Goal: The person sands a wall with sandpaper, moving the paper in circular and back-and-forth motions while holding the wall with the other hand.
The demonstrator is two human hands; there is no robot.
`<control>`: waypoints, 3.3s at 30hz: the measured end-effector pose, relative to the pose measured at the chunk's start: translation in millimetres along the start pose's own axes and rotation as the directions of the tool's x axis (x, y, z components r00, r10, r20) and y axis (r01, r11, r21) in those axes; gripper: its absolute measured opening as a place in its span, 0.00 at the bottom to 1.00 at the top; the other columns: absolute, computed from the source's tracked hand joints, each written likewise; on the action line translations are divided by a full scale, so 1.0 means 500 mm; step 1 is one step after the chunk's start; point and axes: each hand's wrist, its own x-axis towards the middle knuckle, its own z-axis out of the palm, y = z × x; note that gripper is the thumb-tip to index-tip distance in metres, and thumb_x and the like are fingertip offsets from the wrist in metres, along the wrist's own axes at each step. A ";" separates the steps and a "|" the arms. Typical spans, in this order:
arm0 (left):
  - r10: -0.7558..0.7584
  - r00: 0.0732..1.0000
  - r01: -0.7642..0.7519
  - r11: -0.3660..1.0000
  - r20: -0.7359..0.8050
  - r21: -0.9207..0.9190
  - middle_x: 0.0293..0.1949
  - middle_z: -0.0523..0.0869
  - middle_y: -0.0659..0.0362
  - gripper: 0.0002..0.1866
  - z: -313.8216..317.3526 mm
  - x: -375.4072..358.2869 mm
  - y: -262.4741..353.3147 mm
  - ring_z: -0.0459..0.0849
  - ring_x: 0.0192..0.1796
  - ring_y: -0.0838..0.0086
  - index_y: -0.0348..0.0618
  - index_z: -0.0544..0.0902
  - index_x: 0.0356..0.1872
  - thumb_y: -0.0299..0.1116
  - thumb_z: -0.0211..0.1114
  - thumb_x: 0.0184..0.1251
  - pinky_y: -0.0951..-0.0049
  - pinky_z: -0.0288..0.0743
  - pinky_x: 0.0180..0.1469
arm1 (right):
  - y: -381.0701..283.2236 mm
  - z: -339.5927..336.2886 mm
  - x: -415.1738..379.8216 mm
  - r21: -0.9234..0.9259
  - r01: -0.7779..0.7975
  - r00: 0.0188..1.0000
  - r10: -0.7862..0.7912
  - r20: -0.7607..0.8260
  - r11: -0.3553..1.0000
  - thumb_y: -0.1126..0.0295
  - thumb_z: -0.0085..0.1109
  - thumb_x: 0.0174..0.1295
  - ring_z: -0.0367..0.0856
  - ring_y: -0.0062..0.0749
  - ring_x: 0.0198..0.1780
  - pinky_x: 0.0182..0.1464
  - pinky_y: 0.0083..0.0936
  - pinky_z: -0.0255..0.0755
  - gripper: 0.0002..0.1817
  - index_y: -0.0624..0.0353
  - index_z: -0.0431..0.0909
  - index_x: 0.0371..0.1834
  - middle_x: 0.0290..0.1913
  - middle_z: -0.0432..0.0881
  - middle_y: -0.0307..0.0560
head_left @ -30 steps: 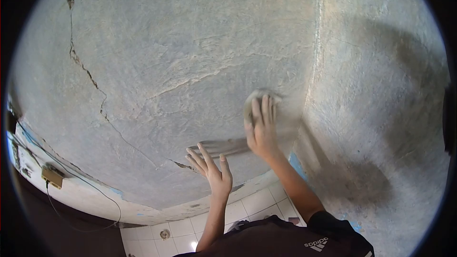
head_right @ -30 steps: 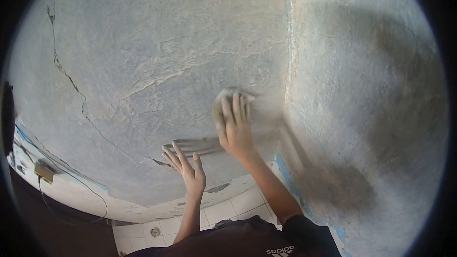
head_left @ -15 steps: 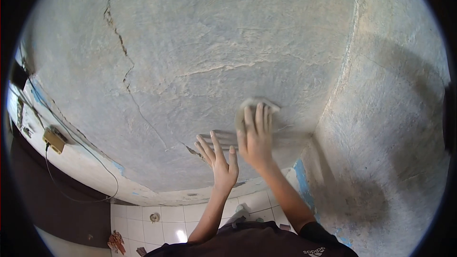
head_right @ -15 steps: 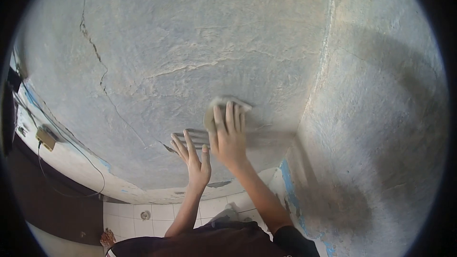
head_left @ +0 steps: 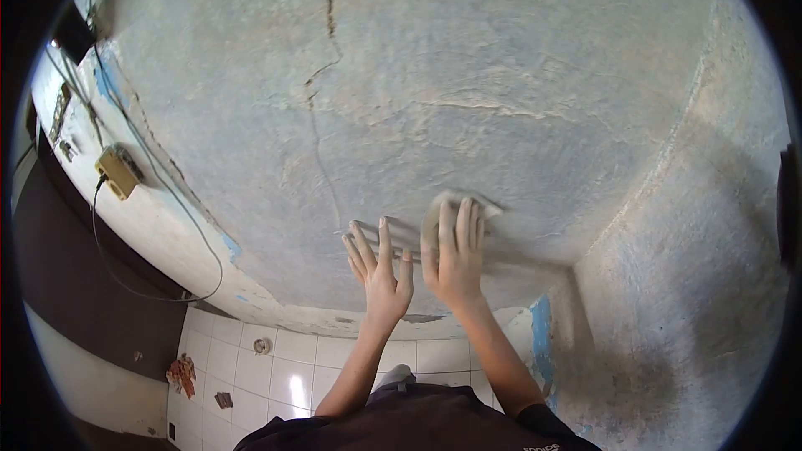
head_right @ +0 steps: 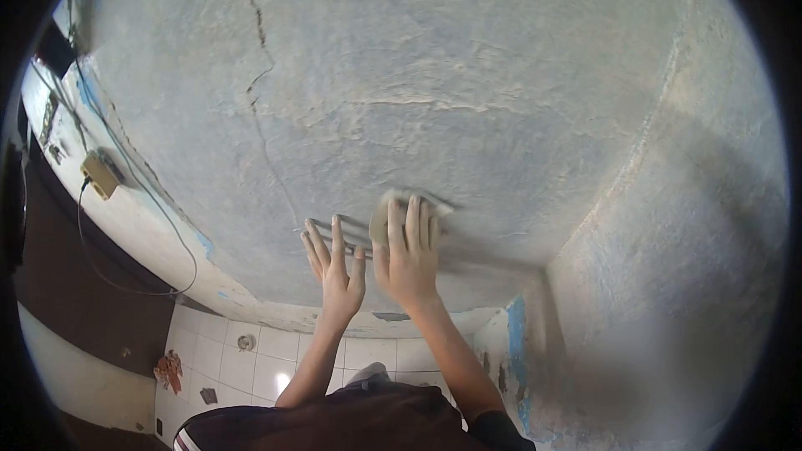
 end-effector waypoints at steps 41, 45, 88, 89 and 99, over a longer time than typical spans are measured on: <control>0.249 0.948 -0.267 0.961 0.200 0.066 0.83 0.36 0.42 0.31 -0.378 0.063 -0.463 0.27 0.81 0.33 0.57 0.62 0.80 0.46 0.54 0.79 0.25 0.29 0.73 | -0.400 0.353 0.022 -0.082 -0.242 0.911 0.198 -0.361 0.967 0.61 0.48 0.73 0.53 0.72 0.78 0.77 0.63 0.46 0.34 0.66 0.56 0.79 0.77 0.56 0.73; 0.295 0.933 -0.311 0.949 0.203 0.046 0.83 0.34 0.43 0.32 -0.376 0.061 -0.467 0.26 0.81 0.34 0.59 0.62 0.80 0.49 0.55 0.79 0.28 0.30 0.74 | -0.448 0.470 -0.128 -0.027 -0.286 0.945 0.277 -0.176 0.958 0.62 0.46 0.74 0.49 0.74 0.79 0.77 0.64 0.44 0.34 0.71 0.54 0.78 0.78 0.51 0.76; 0.252 0.967 -0.248 0.964 0.035 -0.099 0.79 0.29 0.31 0.38 -0.110 0.026 -0.177 0.24 0.78 0.26 0.49 0.59 0.81 0.43 0.62 0.74 0.23 0.31 0.72 | -0.119 0.180 -0.127 -0.144 -0.280 0.956 0.263 -0.128 0.949 0.65 0.45 0.74 0.50 0.72 0.79 0.75 0.65 0.45 0.31 0.64 0.58 0.78 0.78 0.55 0.72; 0.243 0.970 -0.240 0.966 0.023 -0.094 0.79 0.29 0.31 0.38 -0.097 0.023 -0.165 0.24 0.78 0.26 0.49 0.59 0.81 0.43 0.62 0.74 0.23 0.31 0.72 | -0.111 0.183 -0.150 -0.253 -0.208 0.977 0.211 -0.018 0.945 0.66 0.50 0.71 0.51 0.72 0.78 0.75 0.65 0.45 0.32 0.63 0.59 0.78 0.77 0.57 0.70; 0.137 0.991 -0.136 0.981 -0.006 -0.141 0.79 0.28 0.29 0.38 0.006 0.005 -0.035 0.24 0.79 0.27 0.49 0.56 0.82 0.42 0.62 0.75 0.27 0.33 0.73 | 0.025 0.001 0.019 -0.117 -0.087 0.992 0.076 -0.101 0.989 0.64 0.52 0.71 0.54 0.75 0.77 0.76 0.65 0.47 0.35 0.66 0.55 0.79 0.77 0.55 0.75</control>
